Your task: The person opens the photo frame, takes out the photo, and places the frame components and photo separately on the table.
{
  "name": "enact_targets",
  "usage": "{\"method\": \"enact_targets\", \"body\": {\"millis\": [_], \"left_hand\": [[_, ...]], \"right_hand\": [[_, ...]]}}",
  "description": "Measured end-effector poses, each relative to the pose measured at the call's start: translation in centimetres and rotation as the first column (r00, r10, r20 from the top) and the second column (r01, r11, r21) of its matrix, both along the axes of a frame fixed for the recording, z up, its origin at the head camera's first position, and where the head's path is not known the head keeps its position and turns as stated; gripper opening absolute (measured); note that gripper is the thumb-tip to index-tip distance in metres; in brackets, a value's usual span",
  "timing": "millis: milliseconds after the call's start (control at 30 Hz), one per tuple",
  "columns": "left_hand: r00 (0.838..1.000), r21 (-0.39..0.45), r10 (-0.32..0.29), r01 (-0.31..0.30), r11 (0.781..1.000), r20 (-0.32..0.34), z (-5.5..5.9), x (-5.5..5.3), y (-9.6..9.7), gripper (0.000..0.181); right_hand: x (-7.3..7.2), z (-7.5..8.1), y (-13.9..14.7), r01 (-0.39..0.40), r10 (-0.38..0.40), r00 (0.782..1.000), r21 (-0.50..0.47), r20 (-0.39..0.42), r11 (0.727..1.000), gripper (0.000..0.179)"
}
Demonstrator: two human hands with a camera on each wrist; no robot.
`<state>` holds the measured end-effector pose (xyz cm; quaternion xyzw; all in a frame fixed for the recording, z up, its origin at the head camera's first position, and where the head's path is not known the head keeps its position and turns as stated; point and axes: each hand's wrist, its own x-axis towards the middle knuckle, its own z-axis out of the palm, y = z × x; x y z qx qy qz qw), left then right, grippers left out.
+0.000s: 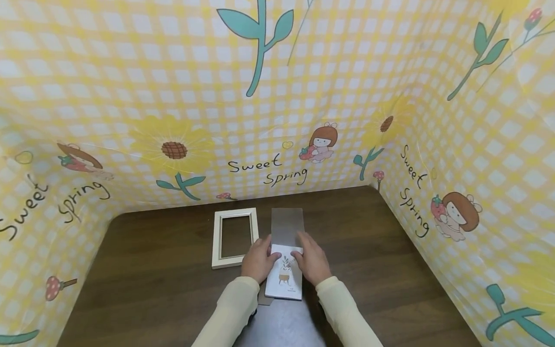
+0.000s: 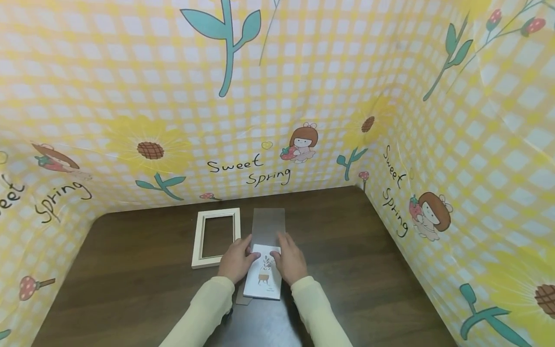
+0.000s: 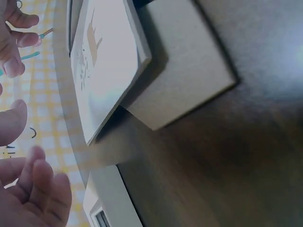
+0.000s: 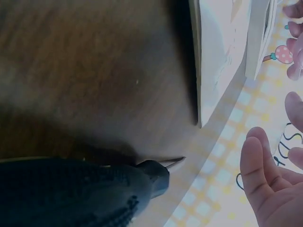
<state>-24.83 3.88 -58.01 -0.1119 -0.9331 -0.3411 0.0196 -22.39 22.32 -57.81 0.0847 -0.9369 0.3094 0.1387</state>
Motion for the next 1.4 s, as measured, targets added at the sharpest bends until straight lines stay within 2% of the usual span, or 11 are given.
{"method": "enact_targets", "body": {"millis": [167,433,600,733,833,967,1200,1267,1333,1400], "left_hand": [[0.998,-0.017,0.043,-0.044,0.999,-0.05,0.0,-0.9,0.7,0.062],[0.994,-0.034,0.074,-0.077,0.996,-0.084,-1.0,-2.8,2.1,0.059],[0.995,-0.036,0.094,-0.096,0.995,-0.041,-1.3,-3.6,2.3,0.058],[0.995,-0.089,0.095,-0.094,0.992,0.01,-1.5,-4.5,2.2,0.058],[0.995,-0.129,0.098,-0.097,0.987,0.002,-1.6,-5.6,2.2,0.059],[0.994,-0.174,0.099,-0.106,0.979,-0.046,-1.7,-6.6,2.1,0.058],[0.993,-0.231,0.084,-0.102,0.968,-0.086,-3.2,-7.1,1.9,0.061],[0.993,-0.245,0.076,-0.096,0.965,-0.091,-3.3,-7.1,1.9,0.062],[0.996,-0.257,0.06,-0.074,0.964,-0.064,-3.0,-7.1,2.0,0.065],[0.999,-0.283,0.038,-0.039,0.958,-0.008,-2.4,-7.0,2.1,0.069]], "right_hand": [[-1.3,-0.2,0.5,-0.005,0.006,1.0,0.041,-0.025,0.999,0.059],[-3.1,-0.3,1.2,-0.008,0.004,0.998,0.061,0.061,0.998,0.058],[-4.1,-0.4,1.5,-0.052,0.045,0.995,0.08,0.087,0.995,0.054],[-5.2,-0.7,1.5,-0.069,0.059,0.992,0.082,0.111,0.994,0.053],[-6.1,-1.1,1.3,-0.054,0.043,0.991,0.083,0.128,0.995,0.052],[-6.9,-1.5,0.8,-0.029,0.016,0.989,0.086,0.148,0.996,0.054],[-7.0,-2.2,0.0,-0.025,0.0,0.984,0.14,0.175,0.99,0.063],[-7.0,-2.2,0.0,-0.032,0.003,0.983,0.154,0.183,0.988,0.064],[-7.0,-2.2,0.1,-0.043,0.007,0.979,0.171,0.205,0.984,0.065],[-7.0,-2.2,0.3,-0.055,0.01,0.973,0.189,0.229,0.981,0.067]]}}
